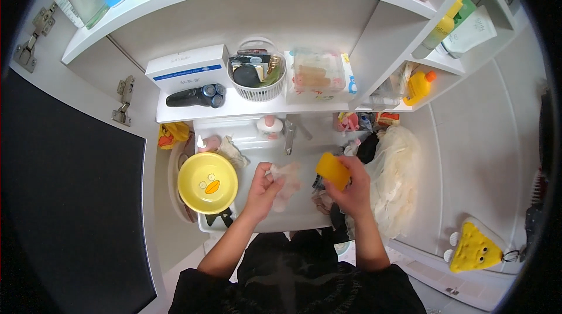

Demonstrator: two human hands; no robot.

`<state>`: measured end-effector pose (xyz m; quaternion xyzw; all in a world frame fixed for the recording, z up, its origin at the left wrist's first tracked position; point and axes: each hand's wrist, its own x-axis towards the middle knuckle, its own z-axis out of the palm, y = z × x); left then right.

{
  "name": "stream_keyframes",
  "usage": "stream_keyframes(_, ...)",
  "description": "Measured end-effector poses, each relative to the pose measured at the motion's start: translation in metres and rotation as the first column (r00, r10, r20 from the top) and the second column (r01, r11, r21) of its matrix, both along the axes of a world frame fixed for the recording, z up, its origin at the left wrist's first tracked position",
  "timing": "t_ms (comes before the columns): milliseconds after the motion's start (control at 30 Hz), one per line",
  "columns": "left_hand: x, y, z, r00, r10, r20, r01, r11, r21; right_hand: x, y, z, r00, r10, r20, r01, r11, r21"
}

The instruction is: The person turns on the faucet to wet a cloth, rubs a bar of soap onto it, and scrubs the cloth by hand over the sink.

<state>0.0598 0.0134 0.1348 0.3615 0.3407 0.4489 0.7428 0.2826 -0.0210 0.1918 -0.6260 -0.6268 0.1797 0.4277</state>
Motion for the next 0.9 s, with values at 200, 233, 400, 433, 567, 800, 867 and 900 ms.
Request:
stream_keyframes(200, -0.016, -0.005, 0.0, 0.997, -0.036, -0.062, 0.038, 0.999, 0.027, -0.025, -0.003, -0.005, 0.997, 0.068, 0.035, -0.068, 0.998, 0.0)
stream_keyframes(233, -0.02, -0.005, -0.003, 0.997, -0.03, -0.066, 0.032, 0.999, 0.025, -0.027, -0.003, -0.004, 0.996, 0.078, 0.049, -0.078, 0.997, -0.011)
stream_keyframes(400, -0.037, -0.008, -0.022, 0.999, 0.037, 0.011, -0.036, 0.995, -0.098, -0.039, -0.002, -0.004, 0.987, 0.146, 0.07, -0.146, 0.989, -0.001)
stream_keyframes(433, -0.04, -0.009, -0.024, 0.999, 0.044, 0.008, -0.043, 0.994, -0.1, -0.041, -0.002, -0.004, 0.981, 0.175, 0.089, -0.176, 0.984, 0.002)
stream_keyframes(567, -0.048, -0.011, -0.027, 0.996, 0.076, 0.054, -0.069, 0.99, -0.125, -0.048, -0.001, -0.006, 0.962, 0.239, 0.133, -0.239, 0.971, -0.016)
stream_keyframes(800, -0.052, -0.013, -0.01, 0.991, 0.035, 0.132, -0.004, 0.974, -0.228, -0.056, 0.002, -0.008, 0.938, 0.312, 0.151, -0.308, 0.95, -0.055)
stream_keyframes(867, -0.051, -0.015, -0.011, 0.992, 0.017, 0.128, 0.009, 0.981, -0.196, -0.061, 0.003, -0.008, 0.93, 0.323, 0.172, -0.319, 0.946, -0.054)
stream_keyframes(900, -0.051, -0.016, -0.013, 0.992, -0.004, 0.124, 0.024, 0.986, -0.162, -0.063, 0.003, -0.01, 0.925, 0.323, 0.198, -0.319, 0.946, -0.051)
